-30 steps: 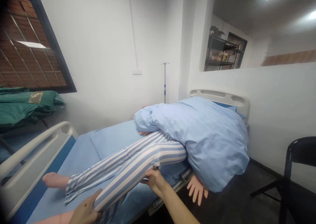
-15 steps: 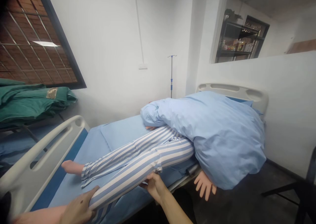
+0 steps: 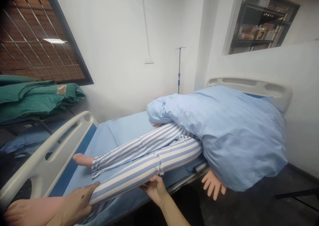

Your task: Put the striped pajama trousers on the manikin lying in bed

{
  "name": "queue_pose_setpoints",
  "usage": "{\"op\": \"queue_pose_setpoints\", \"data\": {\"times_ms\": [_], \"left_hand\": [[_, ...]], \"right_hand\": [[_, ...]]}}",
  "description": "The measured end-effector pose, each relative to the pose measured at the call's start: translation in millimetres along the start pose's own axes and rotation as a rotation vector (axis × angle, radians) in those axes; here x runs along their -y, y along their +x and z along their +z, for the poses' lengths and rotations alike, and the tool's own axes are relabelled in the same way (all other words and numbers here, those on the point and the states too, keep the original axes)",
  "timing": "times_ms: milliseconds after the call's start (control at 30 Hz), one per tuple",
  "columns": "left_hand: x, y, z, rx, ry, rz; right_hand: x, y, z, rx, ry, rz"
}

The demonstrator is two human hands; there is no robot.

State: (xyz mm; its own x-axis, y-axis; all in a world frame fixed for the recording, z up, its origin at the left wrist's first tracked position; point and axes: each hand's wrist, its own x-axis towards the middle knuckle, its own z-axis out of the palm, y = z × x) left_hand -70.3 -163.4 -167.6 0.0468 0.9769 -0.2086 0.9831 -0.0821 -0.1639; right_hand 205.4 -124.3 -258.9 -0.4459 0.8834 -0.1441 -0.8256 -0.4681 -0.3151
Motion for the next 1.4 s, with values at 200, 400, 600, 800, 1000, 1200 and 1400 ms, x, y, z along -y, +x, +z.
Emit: {"op": "queue_pose_setpoints", "data": {"times_ms": [200, 400, 600, 800, 1000, 1200, 1400], "left_hand": [[-8.6, -7.4, -34.1, 0.025, 0.111, 0.021], [-19.7, -10.5, -63.7, 0.048, 0.16, -0.019], [-17.5, -8.8, -56.6, 0.045, 0.081, -0.046], [-5.0, 5.1, -20.5, -0.029, -0.038, -0.045], [-34.9, 32.9, 5.0, -0.11, -0.217, -0.008], [-94.8, 67.7, 28.5, -0.159, -0.417, -0.013], [-149.8, 96.2, 46.4, -0.188, -0.594, 0.035]], "right_hand": [[-14.6, 11.7, -17.2, 0.0, 0.097, 0.055], [-12.7, 14.0, -15.7, 0.086, 0.14, 0.088], [-6.6, 8.7, -8.1, 0.099, 0.098, 0.09], [19.1, -2.6, 5.8, 0.085, -0.113, 0.031], [68.3, -15.8, 33.9, 0.095, -0.328, -0.106], [118.7, -17.3, 51.9, 0.07, -0.561, -0.243], [146.3, -10.9, 54.3, 0.023, -0.766, -0.329]]}}
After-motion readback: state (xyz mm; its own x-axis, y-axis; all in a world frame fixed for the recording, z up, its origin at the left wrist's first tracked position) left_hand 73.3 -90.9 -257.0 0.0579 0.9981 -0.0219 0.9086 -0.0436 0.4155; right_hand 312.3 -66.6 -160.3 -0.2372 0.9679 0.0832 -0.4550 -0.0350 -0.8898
